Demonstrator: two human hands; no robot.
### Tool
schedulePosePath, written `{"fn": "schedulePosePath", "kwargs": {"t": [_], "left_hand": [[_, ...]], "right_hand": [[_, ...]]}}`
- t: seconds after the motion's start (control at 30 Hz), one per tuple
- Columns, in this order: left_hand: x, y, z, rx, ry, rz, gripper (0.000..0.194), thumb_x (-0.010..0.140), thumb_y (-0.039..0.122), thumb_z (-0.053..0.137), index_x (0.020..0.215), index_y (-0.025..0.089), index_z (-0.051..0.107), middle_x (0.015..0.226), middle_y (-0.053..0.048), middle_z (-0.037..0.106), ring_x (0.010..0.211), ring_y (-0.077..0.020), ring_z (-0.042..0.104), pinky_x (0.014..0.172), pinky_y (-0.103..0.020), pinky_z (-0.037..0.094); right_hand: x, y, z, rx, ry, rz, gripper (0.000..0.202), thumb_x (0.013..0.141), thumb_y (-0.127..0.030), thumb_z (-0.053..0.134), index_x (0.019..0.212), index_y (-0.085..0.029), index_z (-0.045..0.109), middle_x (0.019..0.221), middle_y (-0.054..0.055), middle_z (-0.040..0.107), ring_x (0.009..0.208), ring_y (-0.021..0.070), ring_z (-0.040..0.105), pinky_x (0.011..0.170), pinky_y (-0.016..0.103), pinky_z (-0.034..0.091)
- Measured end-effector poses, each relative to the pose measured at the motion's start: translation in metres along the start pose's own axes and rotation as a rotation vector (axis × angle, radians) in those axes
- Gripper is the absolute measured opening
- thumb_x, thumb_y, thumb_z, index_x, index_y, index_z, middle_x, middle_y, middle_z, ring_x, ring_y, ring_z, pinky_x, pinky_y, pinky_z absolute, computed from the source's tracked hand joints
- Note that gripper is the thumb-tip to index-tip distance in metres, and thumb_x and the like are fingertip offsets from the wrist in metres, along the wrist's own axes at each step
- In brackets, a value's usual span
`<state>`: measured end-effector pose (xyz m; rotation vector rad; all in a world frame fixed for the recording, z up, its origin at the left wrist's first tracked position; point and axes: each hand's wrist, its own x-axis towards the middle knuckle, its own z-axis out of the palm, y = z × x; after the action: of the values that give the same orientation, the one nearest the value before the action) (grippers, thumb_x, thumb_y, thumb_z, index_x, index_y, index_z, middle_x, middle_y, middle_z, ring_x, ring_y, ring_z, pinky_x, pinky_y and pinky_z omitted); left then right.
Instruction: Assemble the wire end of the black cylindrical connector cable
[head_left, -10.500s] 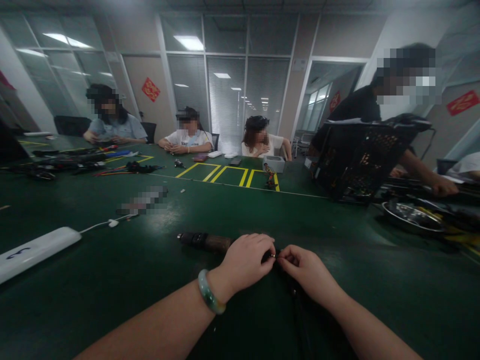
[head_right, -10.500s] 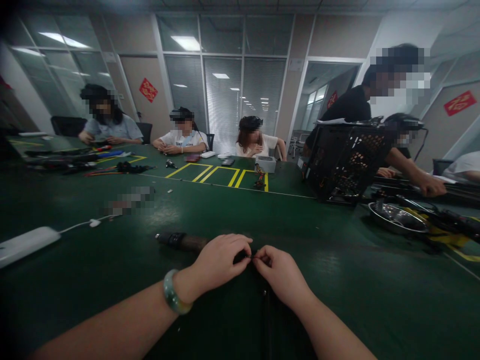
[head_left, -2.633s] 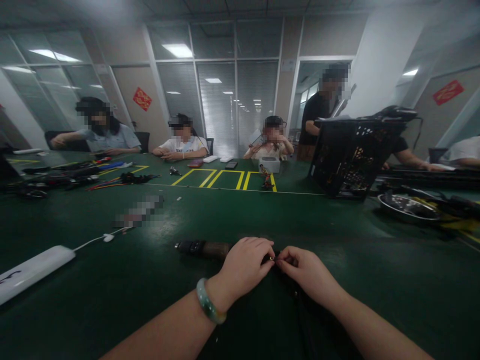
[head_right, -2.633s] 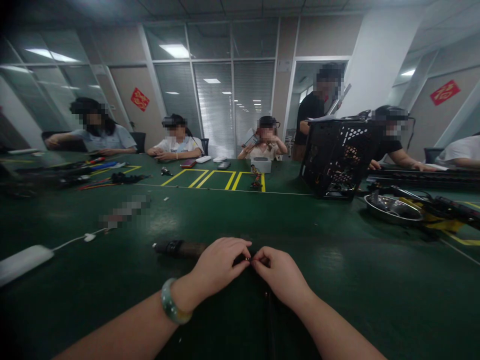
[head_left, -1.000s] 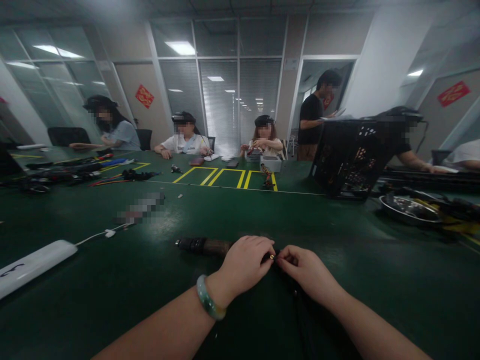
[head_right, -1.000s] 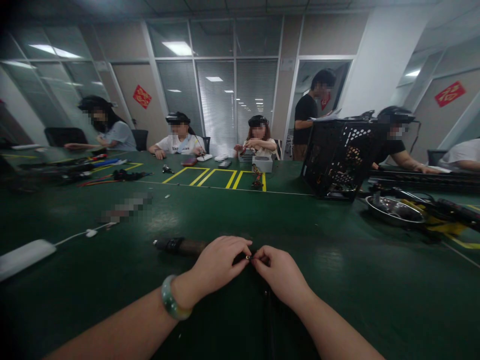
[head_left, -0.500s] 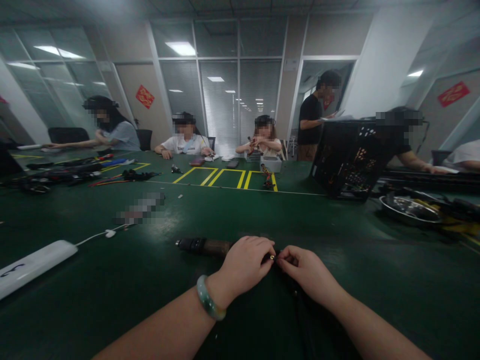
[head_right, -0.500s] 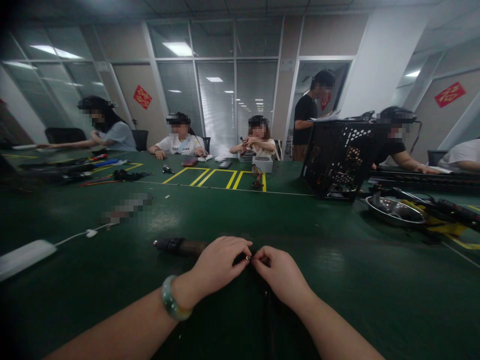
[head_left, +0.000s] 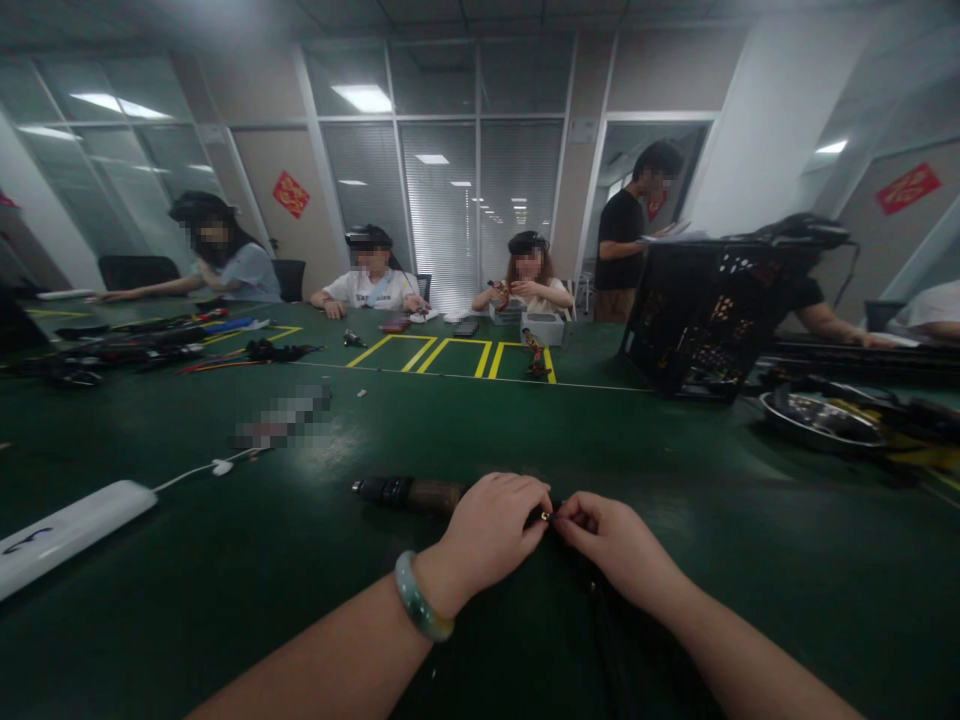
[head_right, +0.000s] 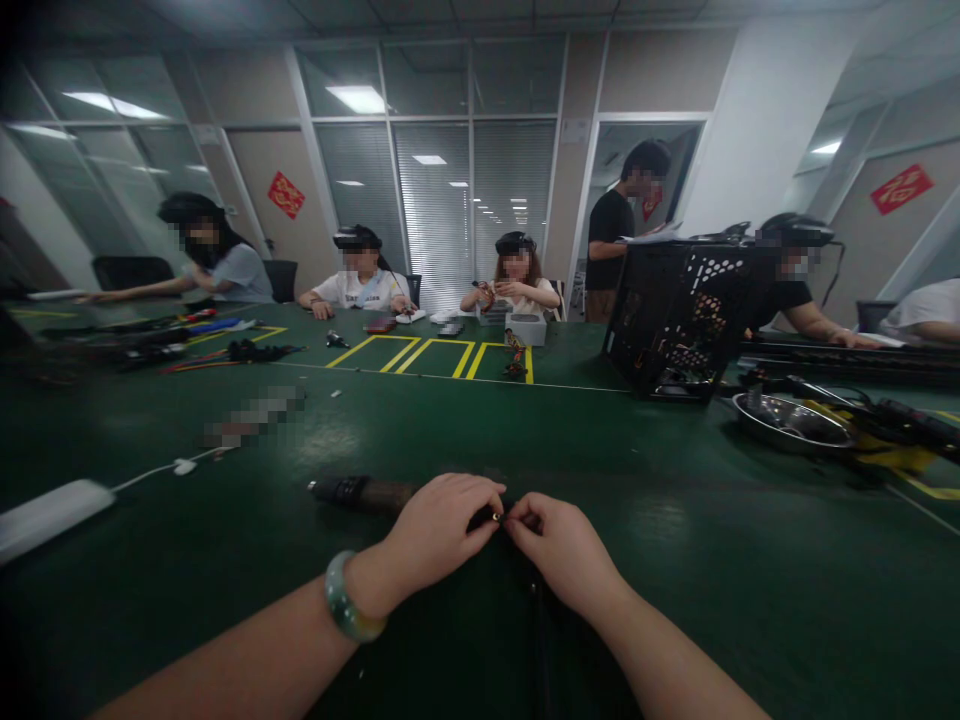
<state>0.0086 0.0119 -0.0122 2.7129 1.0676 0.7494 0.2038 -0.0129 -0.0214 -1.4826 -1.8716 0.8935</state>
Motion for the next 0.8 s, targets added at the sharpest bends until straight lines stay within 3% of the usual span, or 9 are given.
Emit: {"fn": "schedulePosePath", "kwargs": {"t": [0.8], "left_hand": [[0.0004, -0.0004, 0.0018, -0.021, -0.008, -0.022, 0.011, 0.085, 0.020, 0.062, 0.095, 0.023, 0.060, 0.103, 0.001, 0.065, 0.096, -0.0198, 0.059, 0.089, -0.038, 0.043]], "right_hand": [[0.0013, 0.0079, 0.0008, 0.035, 0.003, -0.009, 0.013, 0.086, -0.029, 0.056, 0.083, -0.019, 0.064, 0.076, -0.001, 0.066, 0.070, 0.0142, 0.060, 0.059, 0.021, 0.041]]}}
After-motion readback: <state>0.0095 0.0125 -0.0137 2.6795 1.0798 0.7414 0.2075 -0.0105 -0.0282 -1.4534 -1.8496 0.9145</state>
